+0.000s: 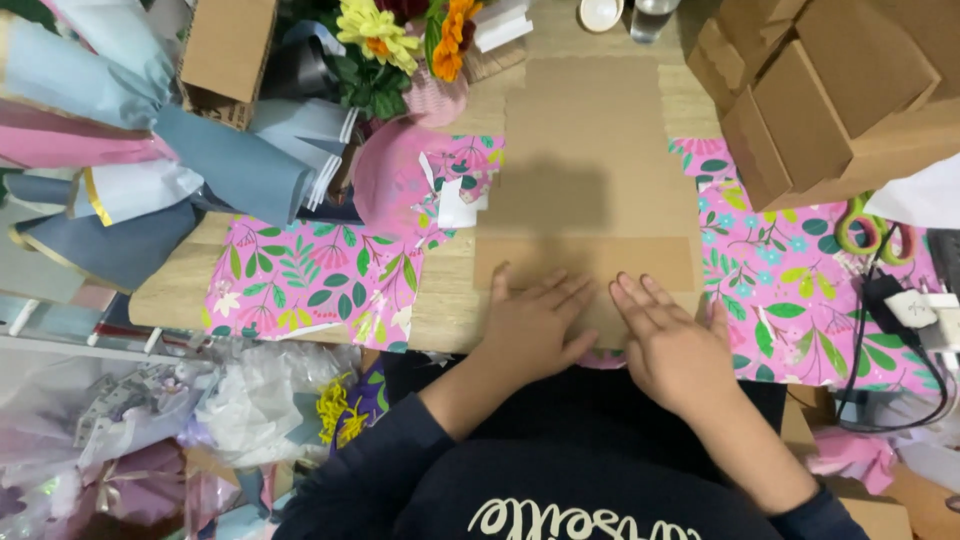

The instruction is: The person folds a flat cardboard piece along pre-scored lines to form a box shape. They then insert small cardboard tabs into slots to secure the structure.

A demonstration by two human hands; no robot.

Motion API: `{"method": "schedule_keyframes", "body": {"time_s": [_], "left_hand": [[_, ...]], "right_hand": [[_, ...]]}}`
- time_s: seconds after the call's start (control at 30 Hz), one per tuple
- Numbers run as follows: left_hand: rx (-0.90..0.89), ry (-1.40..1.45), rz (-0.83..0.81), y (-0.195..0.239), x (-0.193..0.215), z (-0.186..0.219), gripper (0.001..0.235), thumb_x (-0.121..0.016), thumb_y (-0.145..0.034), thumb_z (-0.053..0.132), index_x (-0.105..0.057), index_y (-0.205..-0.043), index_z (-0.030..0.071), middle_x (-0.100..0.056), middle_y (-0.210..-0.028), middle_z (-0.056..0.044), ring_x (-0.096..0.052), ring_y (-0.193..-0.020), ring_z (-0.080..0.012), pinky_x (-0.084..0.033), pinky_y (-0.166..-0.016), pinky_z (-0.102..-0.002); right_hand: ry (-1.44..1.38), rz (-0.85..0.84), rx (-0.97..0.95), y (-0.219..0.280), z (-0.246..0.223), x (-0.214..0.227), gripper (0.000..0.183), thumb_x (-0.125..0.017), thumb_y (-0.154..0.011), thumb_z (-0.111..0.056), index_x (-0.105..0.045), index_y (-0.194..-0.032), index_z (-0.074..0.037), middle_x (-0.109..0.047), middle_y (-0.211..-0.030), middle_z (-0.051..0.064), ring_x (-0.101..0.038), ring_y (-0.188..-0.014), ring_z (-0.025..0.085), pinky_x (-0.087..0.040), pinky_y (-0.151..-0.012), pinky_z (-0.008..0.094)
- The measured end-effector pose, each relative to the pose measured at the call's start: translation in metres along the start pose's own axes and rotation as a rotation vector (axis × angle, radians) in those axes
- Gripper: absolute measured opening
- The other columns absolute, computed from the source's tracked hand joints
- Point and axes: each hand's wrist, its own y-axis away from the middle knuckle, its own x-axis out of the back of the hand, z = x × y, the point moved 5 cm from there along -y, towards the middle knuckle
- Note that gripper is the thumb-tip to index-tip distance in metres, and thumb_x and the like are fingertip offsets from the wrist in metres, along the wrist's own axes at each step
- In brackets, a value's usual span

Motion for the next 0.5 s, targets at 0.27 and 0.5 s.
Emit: {"method": "schedule_keyframes", "body": {"time_s": [0.27, 0.5], "left_hand": [[0.085, -0.089, 0.181, 0.025, 0.005, -0.031, 0.049, -0.051, -0.097, 0.053, -0.062, -0.140, 0.031, -0.066, -0.140, 0.011, -0.057, -0.136, -0.0161, -0.013, -0.110, -0.080], [0.122, -0.164, 0.367, 0.059, 0.029, -0.057, 0.038, -0.064, -0.092, 0.046, -0.072, -0.125, 0.030, -0.072, -0.128, 0.013, -0.066, -0.125, -0.0145, -0.023, -0.105, -0.078]], "right_hand": [[0.016, 0.065, -0.057, 0.000, 0.027, 0.001, 0.059, -0.045, -0.091, -0.024, -0.053, -0.147, -0.041, -0.052, -0.154, -0.021, -0.044, -0.146, 0.005, -0.037, -0.108, 0.073], [-0.010, 0.201, -0.073, 0.009, 0.045, 0.004, 0.060, -0.050, -0.088, -0.013, -0.060, -0.144, -0.034, -0.057, -0.152, -0.013, -0.049, -0.144, 0.004, -0.042, -0.104, 0.069]]}}
